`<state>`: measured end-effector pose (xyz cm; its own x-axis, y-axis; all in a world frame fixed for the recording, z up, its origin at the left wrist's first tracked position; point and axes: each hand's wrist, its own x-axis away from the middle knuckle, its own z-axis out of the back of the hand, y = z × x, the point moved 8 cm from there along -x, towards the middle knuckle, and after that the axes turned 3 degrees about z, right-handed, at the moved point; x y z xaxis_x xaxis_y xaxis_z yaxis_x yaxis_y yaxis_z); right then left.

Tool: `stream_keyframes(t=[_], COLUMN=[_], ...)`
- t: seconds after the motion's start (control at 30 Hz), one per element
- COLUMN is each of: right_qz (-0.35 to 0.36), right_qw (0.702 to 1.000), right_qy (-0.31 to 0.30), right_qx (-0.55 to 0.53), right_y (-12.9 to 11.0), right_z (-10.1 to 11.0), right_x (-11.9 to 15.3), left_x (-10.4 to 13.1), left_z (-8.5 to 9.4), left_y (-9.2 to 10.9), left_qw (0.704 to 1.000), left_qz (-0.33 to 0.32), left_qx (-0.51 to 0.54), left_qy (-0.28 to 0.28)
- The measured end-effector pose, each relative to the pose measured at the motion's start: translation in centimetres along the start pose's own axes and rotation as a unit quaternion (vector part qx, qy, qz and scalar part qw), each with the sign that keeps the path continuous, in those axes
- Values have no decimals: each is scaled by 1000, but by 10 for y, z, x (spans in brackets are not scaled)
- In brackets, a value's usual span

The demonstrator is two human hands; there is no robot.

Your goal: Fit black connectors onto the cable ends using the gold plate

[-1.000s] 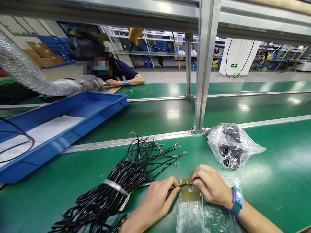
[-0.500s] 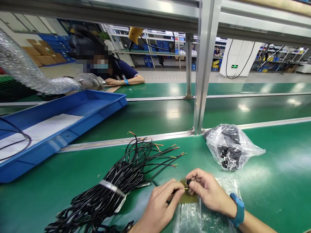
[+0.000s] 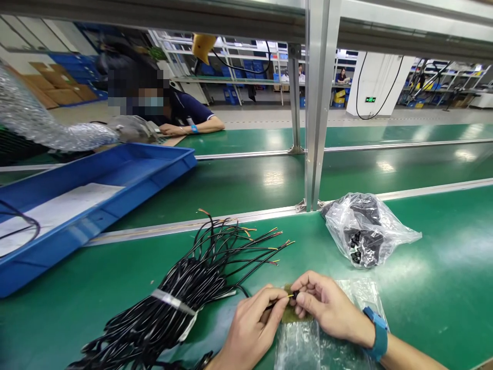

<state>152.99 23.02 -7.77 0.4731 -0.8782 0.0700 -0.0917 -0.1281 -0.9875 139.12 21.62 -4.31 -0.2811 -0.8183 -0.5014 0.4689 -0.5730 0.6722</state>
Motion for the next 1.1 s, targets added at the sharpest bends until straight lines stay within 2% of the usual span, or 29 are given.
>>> stream_keyframes(t=[0.2, 0.53, 0.8, 0.9, 1.0, 1.1], right_qz=[9, 58, 73, 106, 175, 208], right_qw=[1000, 983, 974, 958, 931, 914], right_qy=[6, 30, 33, 32, 10, -1], right_qx=[15, 174, 214, 263, 321, 348], right_y=[0, -8, -12, -21, -32, -34], right_z=[1, 5, 5, 1, -7, -11], right_x=[1, 5, 6, 6, 7, 9], left_x=[-1, 2, 3, 4, 6, 5], left_z=[-2, -7, -6, -8, -10, -11], left_y=[0, -4, -6, -8, -9, -7], left_qw=[1000, 999, 999, 999, 999, 997], left_qz=[5, 12, 27, 29, 32, 33], left_qx=[-4, -14, -6, -8, -9, 1], left_qy=[-9, -28, -26, -30, -38, -63])
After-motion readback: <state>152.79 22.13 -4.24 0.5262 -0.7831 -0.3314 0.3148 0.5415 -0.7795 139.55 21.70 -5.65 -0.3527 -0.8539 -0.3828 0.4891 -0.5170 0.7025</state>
